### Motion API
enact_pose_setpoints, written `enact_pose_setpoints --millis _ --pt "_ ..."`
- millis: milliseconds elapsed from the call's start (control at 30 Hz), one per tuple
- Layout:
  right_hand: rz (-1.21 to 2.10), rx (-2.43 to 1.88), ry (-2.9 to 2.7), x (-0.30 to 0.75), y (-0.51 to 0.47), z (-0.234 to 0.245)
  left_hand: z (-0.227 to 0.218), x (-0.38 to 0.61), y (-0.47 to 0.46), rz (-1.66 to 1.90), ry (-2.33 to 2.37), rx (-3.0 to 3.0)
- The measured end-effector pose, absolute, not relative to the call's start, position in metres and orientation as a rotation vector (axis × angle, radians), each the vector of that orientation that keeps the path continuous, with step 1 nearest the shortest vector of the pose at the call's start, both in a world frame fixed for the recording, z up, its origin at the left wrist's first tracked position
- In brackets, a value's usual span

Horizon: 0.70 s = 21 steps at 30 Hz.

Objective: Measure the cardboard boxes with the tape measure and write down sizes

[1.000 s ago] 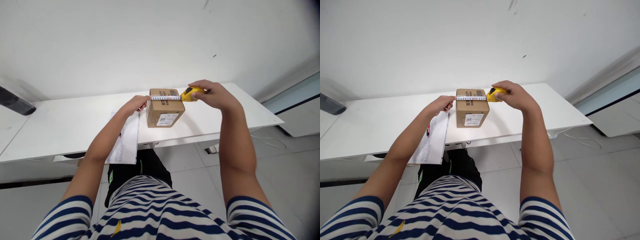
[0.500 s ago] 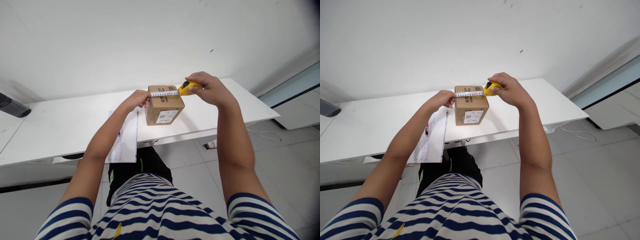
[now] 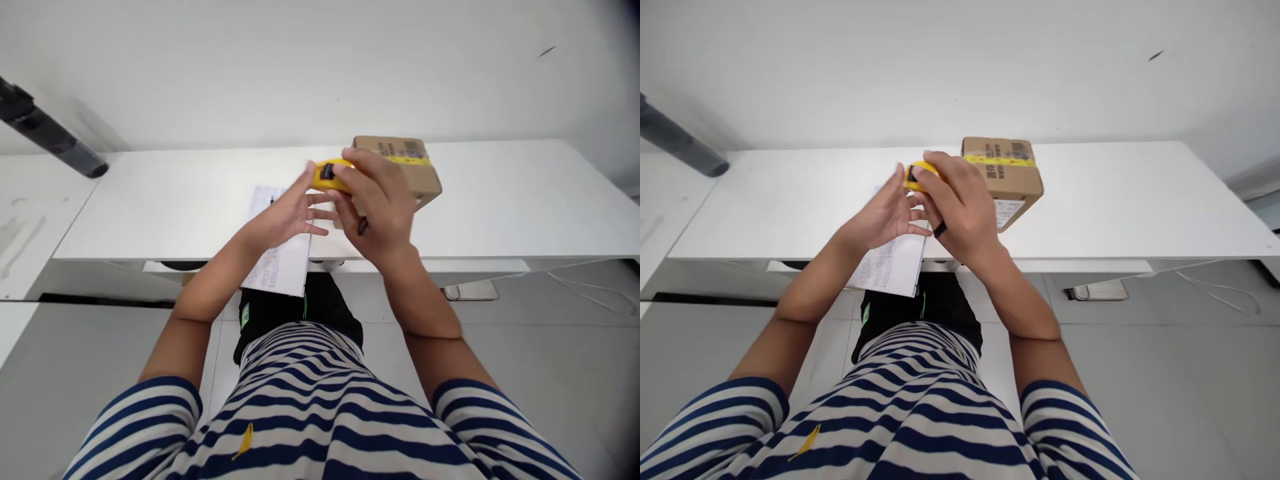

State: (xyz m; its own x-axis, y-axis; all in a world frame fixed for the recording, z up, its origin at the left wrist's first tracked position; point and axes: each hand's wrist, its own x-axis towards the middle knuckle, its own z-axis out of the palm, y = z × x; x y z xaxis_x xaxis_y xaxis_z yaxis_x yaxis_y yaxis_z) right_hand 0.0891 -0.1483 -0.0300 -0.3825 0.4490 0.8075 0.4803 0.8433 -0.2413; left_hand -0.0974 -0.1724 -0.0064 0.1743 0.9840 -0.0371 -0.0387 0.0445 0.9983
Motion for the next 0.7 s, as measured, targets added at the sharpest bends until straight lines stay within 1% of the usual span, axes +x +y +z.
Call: enact_pose_setpoints --millis 100,233,300,367,467,533,600,700 --pt "0.137 -0.664 -2.128 0.040 -0.137 -0.042 -0.018 -0.119 -0.181 1.159 1.014 0.977" --pt "0.371 -0.522 -2.286 -0.011 -0.122 -0.064 -0.040 -0.150 -0.173 1.533 0.972 0.737" --pt "0.462 -0.542 -2.320 -0.024 -0.110 -0.080 -0.057 -0.169 -0.159 1.626 1.032 0.630" --pt "0.565 -0.749 -2.298 -0.032 -0.096 -0.095 -0.077 -0.189 -0.141 1.656 1.219 0.545" --pt "0.734 -1.256 -2.250 -0.043 -0.078 -0.108 -0.102 -0.214 -0.115 1.722 1.423 0.587" --pt "0.679 -1.466 -2.323 -0.050 -0.071 -0.110 -0.114 -0.222 -0.105 1.674 1.504 0.683" --pt "0.632 -1.499 -2.484 -0.056 -0.069 -0.108 -0.121 -0.223 -0.102 1.620 1.579 0.792" --pt "0.662 -1.449 -2.630 -0.062 -0.075 -0.104 -0.127 -0.215 -0.108 1.606 1.682 0.970"
